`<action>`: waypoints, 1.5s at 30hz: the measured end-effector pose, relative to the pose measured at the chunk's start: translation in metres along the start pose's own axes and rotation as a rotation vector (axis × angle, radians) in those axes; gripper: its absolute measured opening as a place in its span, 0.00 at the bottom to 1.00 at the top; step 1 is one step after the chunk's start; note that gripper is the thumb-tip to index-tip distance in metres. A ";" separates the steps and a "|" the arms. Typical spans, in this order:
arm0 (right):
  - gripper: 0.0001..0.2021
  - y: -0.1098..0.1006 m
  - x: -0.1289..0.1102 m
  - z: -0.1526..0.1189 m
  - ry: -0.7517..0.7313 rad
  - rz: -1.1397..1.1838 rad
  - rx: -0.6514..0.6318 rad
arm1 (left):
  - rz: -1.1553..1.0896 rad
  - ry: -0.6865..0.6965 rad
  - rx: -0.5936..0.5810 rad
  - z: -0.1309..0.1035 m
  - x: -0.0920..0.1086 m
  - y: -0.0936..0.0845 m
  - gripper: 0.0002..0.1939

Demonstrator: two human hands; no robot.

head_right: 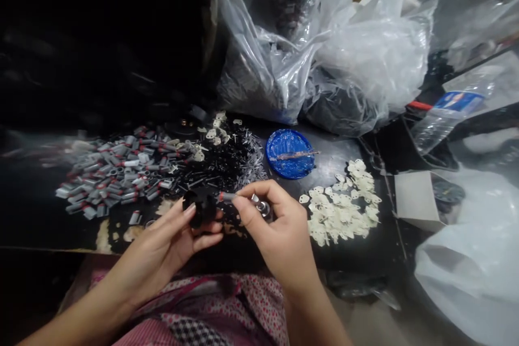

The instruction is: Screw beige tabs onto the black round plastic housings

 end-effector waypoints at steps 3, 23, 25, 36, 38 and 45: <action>0.03 0.002 -0.007 -0.003 -0.053 -0.061 -0.010 | -0.022 -0.010 -0.005 -0.001 0.000 -0.002 0.05; 0.14 0.016 0.005 -0.020 0.069 0.162 -0.560 | 0.264 0.087 0.056 -0.014 0.005 -0.015 0.08; 0.12 0.020 0.015 -0.026 0.185 0.298 -0.636 | 0.292 0.057 0.066 -0.018 0.002 -0.021 0.09; 0.05 0.030 0.020 -0.035 0.258 0.378 -0.625 | 0.312 -0.078 0.016 -0.031 -0.008 -0.035 0.10; 0.06 0.030 0.019 -0.034 0.220 0.327 -0.645 | 0.230 -0.078 0.049 -0.031 -0.006 -0.038 0.10; 0.05 0.043 0.014 -0.015 -0.233 -0.596 -0.297 | 0.084 0.179 0.169 -0.024 0.008 -0.037 0.07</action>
Point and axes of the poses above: each hand's wrist, its own z-axis towards the middle knuckle, its own y-axis out of the palm, x = y × z, the point moved 5 cm from there along z, towards the middle knuckle, and after that the axes turned 4 degrees about -z, right-handed, at the moved point
